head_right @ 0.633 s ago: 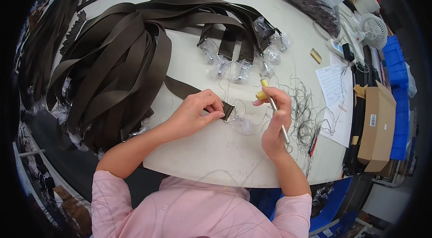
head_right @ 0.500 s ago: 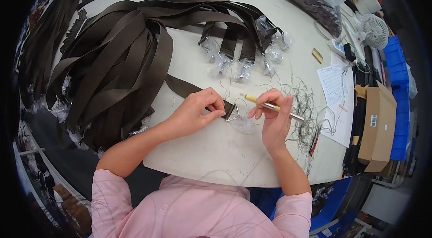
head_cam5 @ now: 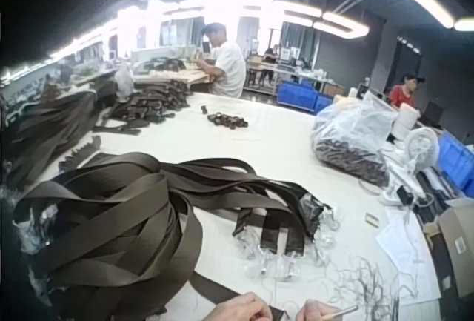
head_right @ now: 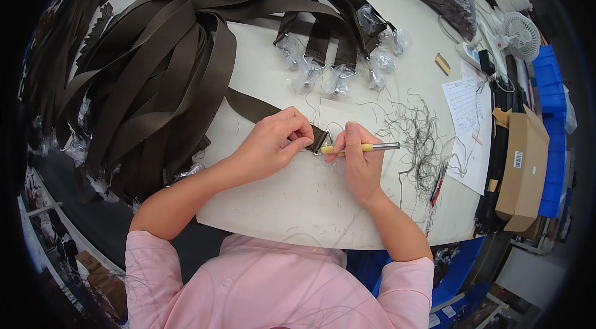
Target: The person sits at a workbench and uses a yellow-handled awl to stitch a metal buckle onto the end of a brown fabric strap. They repeatedly pierce the fabric and pull a thread through to secure the hardware. The person handles multiple straps, moving finished ones aside and picking up new ones from a pile on the table.
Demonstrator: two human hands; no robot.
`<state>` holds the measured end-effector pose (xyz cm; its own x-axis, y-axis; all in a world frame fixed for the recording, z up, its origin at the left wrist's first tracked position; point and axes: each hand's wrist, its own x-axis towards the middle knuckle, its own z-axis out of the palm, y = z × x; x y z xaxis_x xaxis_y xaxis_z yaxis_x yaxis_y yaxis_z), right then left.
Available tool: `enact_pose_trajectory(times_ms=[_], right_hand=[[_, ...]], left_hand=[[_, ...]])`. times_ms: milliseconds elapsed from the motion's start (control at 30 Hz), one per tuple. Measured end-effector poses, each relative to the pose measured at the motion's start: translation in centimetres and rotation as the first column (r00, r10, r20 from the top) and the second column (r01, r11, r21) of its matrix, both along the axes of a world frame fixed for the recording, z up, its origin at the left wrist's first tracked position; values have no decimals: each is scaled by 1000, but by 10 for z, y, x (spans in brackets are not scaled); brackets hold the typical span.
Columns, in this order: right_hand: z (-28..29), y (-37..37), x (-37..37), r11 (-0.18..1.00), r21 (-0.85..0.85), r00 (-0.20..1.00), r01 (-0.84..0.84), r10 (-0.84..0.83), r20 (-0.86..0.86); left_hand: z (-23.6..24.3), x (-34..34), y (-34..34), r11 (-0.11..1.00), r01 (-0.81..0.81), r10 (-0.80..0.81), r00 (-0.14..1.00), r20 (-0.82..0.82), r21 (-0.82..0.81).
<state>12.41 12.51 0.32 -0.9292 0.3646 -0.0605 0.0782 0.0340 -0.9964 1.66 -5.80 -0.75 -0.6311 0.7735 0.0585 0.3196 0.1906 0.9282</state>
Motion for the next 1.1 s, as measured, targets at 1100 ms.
enact_pose_trajectory(times_ms=[1100], right_hand=[[-3, 3, -7, 999, -47, 999, -19, 21, 42]], left_hand=[[-1, 1, 4, 999, -36, 35, 999, -5, -23]])
